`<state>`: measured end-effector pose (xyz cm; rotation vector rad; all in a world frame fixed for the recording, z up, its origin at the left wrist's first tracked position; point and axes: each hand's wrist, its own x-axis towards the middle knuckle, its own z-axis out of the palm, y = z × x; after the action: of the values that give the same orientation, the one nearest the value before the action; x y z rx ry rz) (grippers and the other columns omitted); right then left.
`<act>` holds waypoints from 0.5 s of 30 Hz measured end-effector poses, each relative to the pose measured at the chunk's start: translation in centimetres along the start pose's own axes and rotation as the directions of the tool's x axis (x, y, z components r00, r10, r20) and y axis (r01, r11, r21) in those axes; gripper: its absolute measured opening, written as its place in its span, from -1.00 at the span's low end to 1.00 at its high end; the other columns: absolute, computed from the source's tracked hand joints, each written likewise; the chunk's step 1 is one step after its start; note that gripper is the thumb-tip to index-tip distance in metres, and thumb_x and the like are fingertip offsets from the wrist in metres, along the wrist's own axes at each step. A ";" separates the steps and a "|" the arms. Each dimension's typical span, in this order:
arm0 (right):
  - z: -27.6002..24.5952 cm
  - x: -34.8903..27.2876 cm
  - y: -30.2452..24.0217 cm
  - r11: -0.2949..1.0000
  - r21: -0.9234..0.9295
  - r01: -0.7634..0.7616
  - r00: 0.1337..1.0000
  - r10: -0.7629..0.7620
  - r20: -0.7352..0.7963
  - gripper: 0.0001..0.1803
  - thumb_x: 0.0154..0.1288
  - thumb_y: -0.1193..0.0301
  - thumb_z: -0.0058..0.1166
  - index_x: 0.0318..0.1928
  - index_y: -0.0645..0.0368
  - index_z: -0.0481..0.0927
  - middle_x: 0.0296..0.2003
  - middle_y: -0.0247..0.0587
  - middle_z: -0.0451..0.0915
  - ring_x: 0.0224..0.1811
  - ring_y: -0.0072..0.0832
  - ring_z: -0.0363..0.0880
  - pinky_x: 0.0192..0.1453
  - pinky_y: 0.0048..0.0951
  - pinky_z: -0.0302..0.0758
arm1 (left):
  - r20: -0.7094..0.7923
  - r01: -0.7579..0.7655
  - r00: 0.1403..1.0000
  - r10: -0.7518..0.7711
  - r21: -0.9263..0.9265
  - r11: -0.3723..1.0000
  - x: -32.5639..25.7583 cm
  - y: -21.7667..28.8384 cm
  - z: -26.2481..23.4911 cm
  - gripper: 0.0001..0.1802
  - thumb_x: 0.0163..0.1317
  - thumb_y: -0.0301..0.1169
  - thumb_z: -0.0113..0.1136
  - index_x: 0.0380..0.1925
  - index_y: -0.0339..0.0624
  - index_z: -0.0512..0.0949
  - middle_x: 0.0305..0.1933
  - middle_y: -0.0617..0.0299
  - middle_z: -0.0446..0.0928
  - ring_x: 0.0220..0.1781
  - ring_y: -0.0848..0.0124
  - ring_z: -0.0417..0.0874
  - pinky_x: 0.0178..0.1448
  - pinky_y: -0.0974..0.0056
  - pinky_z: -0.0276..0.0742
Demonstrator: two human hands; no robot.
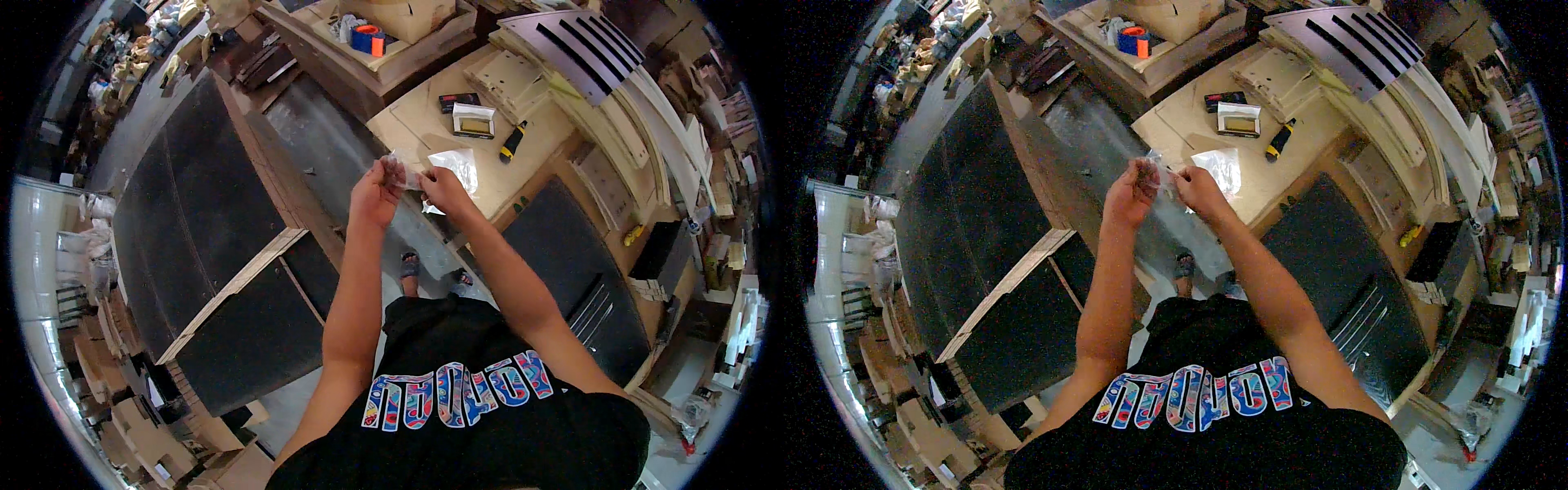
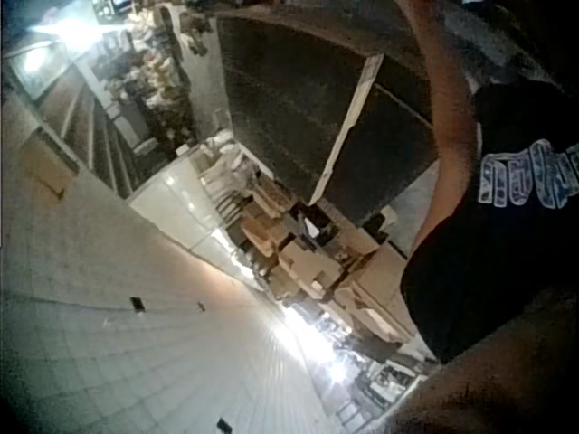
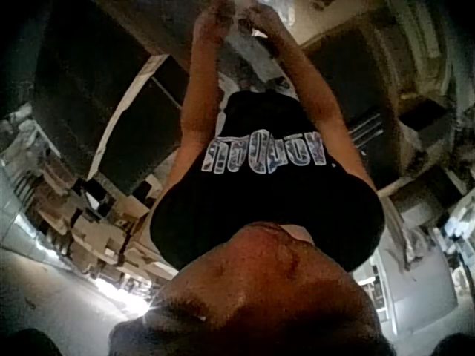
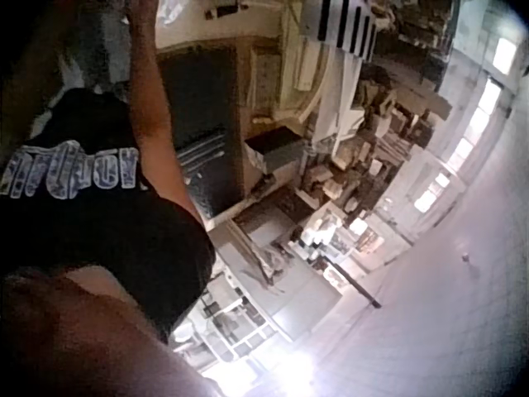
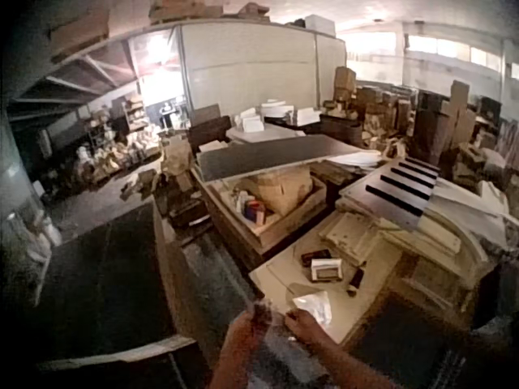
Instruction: The person places hardware items into a plastic bag and closes it by hand.
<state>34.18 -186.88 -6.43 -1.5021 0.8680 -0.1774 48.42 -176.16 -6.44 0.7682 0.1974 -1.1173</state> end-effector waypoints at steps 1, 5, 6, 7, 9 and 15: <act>0.0 0.1 0.0 0.999 0.021 -0.045 0.998 0.044 0.041 -0.66 0.51 0.17 0.09 -0.15 0.23 0.65 -0.36 -0.30 0.66 -0.35 -0.53 0.59 -0.29 -0.37 0.50 | 0.029 0.036 0.999 -0.034 -0.094 0.995 -0.2 0.0 -0.5 -0.71 0.53 -0.18 0.07 -0.15 -0.19 0.57 -0.19 0.23 0.65 -0.27 0.37 0.67 -0.14 0.24 0.64; 0.2 -0.7 -1.4 0.765 0.555 -0.326 0.945 0.268 0.186 -0.73 0.53 0.23 -0.01 -0.17 0.13 0.65 -0.32 -0.36 0.67 -0.26 -0.53 0.62 -0.09 -0.41 0.56 | 0.187 0.144 0.976 -0.114 -0.155 0.977 -2.6 0.0 0.4 -0.75 0.54 -0.25 0.01 -0.23 -0.17 0.55 -0.31 0.26 0.62 -0.38 0.37 0.63 -0.28 0.25 0.60; 0.9 -0.8 -1.7 0.695 0.623 -0.360 0.933 0.263 0.246 -0.74 0.53 0.25 -0.02 -0.17 0.12 0.65 -0.33 -0.38 0.67 -0.27 -0.53 0.62 -0.06 -0.42 0.56 | 0.370 0.218 0.919 -0.134 -0.198 0.956 -1.2 0.1 -3.6 -0.77 0.53 -0.27 0.01 -0.25 -0.16 0.54 -0.34 0.27 0.62 -0.40 0.36 0.62 -0.32 0.24 0.58; 1.0 -0.5 -1.3 0.612 0.688 -0.389 0.921 0.261 0.289 -0.75 0.53 0.27 -0.03 -0.17 0.12 0.66 -0.34 -0.40 0.67 -0.28 -0.52 0.63 -0.04 -0.43 0.55 | 0.548 0.316 0.822 -0.153 -0.217 0.924 -1.1 0.3 -4.1 -0.78 0.52 -0.29 0.01 -0.26 -0.15 0.53 -0.36 0.27 0.61 -0.43 0.36 0.61 -0.36 0.24 0.57; 1.4 -0.5 -0.3 0.554 0.726 -0.407 0.912 0.194 0.362 -0.76 0.53 0.29 -0.05 -0.15 0.09 0.66 -0.36 -0.41 0.65 -0.29 -0.52 0.61 -0.03 -0.45 0.52 | 0.261 0.225 0.948 -0.183 -0.141 0.964 -0.8 0.3 -4.9 -0.77 0.50 -0.26 0.03 -0.27 -0.15 0.53 -0.39 0.26 0.60 -0.46 0.35 0.59 -0.40 0.22 0.55; 2.6 -0.5 0.3 0.841 0.494 -0.220 0.968 0.126 0.218 -0.77 0.49 0.29 0.04 -0.06 0.10 0.70 -0.36 -0.46 0.62 -0.28 -0.58 0.55 -0.07 -0.48 0.47 | -0.030 0.060 0.998 -0.062 -0.086 0.995 -2.0 -0.2 -4.3 -0.69 0.44 -0.14 0.10 -0.20 -0.18 0.54 -0.29 0.21 0.64 -0.32 0.29 0.67 -0.32 0.20 0.61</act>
<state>35.27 -184.46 -6.97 -0.9135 0.7334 -0.1258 48.33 -171.93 -8.67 0.7090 0.2964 -1.1471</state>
